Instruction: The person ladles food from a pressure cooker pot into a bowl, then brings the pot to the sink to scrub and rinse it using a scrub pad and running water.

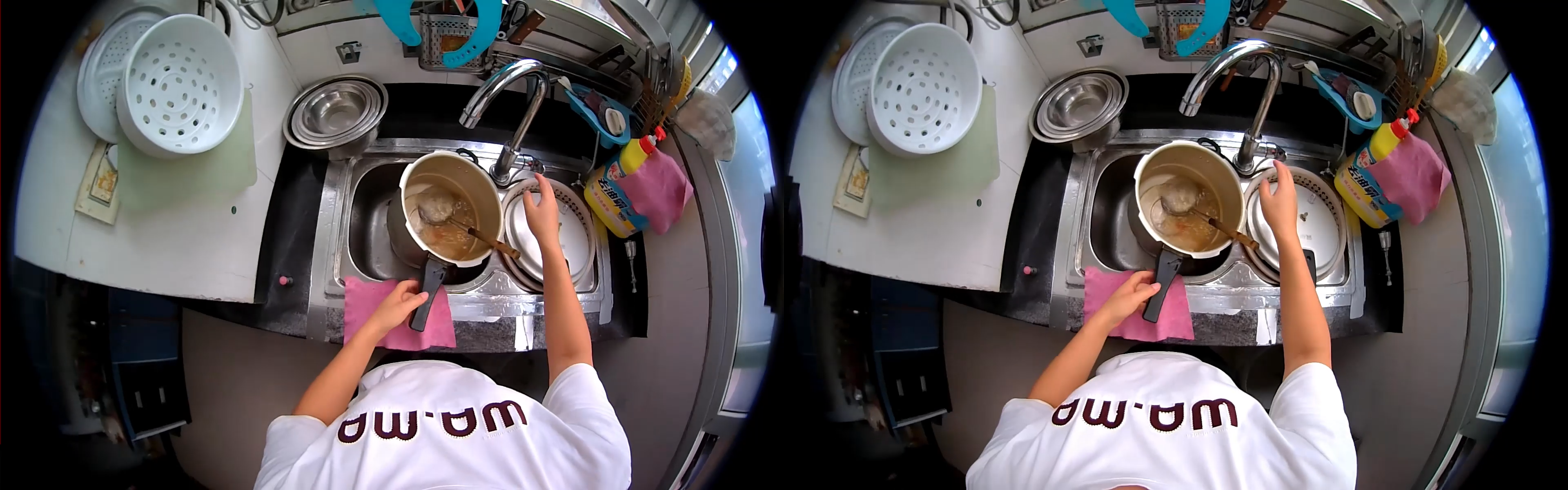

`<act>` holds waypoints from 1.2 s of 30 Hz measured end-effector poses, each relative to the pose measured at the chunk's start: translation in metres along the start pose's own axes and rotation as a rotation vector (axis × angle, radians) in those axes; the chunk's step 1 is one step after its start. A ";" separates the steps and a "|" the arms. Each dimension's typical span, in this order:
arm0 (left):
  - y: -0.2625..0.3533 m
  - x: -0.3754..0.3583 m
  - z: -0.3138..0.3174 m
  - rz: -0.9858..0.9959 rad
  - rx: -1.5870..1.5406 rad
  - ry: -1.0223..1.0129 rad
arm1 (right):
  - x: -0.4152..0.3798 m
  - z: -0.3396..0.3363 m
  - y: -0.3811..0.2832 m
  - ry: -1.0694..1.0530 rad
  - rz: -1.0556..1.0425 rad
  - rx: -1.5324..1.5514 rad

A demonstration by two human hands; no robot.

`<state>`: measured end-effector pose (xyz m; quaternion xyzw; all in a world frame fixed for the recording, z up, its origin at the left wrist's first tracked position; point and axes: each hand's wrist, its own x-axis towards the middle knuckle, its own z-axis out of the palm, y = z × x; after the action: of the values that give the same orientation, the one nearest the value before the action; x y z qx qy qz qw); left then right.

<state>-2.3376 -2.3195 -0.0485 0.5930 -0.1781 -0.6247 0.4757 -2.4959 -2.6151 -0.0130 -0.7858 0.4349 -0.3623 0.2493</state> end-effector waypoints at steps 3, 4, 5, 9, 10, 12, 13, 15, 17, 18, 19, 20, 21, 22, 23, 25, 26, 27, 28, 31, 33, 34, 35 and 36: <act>-0.022 -0.012 -0.019 0.215 0.103 0.126 | -0.009 -0.010 -0.011 -0.297 0.033 0.017; -0.019 -0.021 -0.024 0.260 0.118 0.164 | -0.010 -0.015 -0.019 -0.404 0.045 -0.003; -0.014 -0.032 -0.029 0.263 0.101 0.209 | -0.012 -0.022 -0.034 -0.528 0.044 0.073; 0.025 -0.080 -0.043 0.316 -0.089 0.109 | -0.011 -0.051 -0.090 -0.847 -0.022 0.558; 0.030 -0.089 -0.045 0.294 -0.251 0.035 | -0.010 -0.045 -0.090 -0.861 -0.035 0.560; 0.021 -0.097 -0.047 0.292 -0.337 0.084 | -0.013 -0.024 -0.080 -0.926 0.245 0.988; 0.008 -0.098 -0.047 0.402 0.354 0.445 | -0.016 -0.010 -0.092 -0.857 0.201 0.669; -0.010 -0.102 -0.051 0.579 1.051 0.867 | -0.018 -0.009 -0.100 -0.902 -0.319 -0.386; -0.022 -0.114 -0.051 0.531 0.708 0.838 | -0.016 -0.006 -0.099 -0.954 -0.302 -0.011; -0.027 -0.122 -0.049 0.479 0.366 0.783 | -0.023 -0.013 -0.118 -0.897 -0.032 0.423; -0.032 -0.129 -0.050 0.485 0.357 0.811 | -0.020 -0.016 -0.123 -0.955 -0.037 0.600; -0.037 -0.135 -0.053 0.441 0.342 0.796 | -0.017 -0.018 -0.128 -0.967 -0.073 0.626; -0.043 -0.142 -0.059 0.400 0.327 0.785 | -0.015 -0.012 -0.128 -0.955 -0.024 0.659; -0.051 -0.144 -0.061 0.479 0.322 0.813 | -0.016 -0.005 -0.124 -0.945 0.025 0.693; -0.056 -0.149 -0.064 0.458 0.315 0.810 | -0.021 0.005 -0.111 -0.849 -0.094 0.222; -0.062 -0.158 -0.073 0.425 0.275 0.783 | -0.030 0.008 -0.113 -0.866 -0.318 -0.402; -0.066 -0.164 -0.078 0.409 0.245 0.753 | -0.034 -0.002 -0.128 -1.018 -0.418 -0.576; -0.073 -0.169 -0.085 0.419 0.210 0.744 | -0.047 -0.001 -0.138 -0.993 -0.266 -0.141; -0.079 -0.176 -0.093 0.419 0.179 0.720 | -0.059 0.002 -0.151 -0.946 -0.101 0.288; -0.111 -0.201 -0.126 0.426 0.161 0.709 | -0.079 0.036 -0.164 -0.916 -0.070 0.293; -0.124 -0.230 -0.150 0.408 0.153 0.738 | -0.104 0.056 -0.194 -0.680 -0.480 -0.646; -0.134 -0.246 -0.162 0.403 0.144 0.756 | -0.109 0.067 -0.204 -0.778 -0.718 -0.630; -0.146 -0.261 -0.175 0.419 0.123 0.808 | -0.123 0.086 -0.216 -0.855 -0.497 -0.269; -0.160 -0.276 -0.189 0.434 0.095 0.860 | -0.151 0.100 -0.253 -0.915 -0.268 0.084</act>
<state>-2.2701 -1.9556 -0.0603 0.7678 -0.1132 -0.2006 0.5979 -2.3438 -2.3510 0.0514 -0.9029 0.1605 -0.0256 0.3980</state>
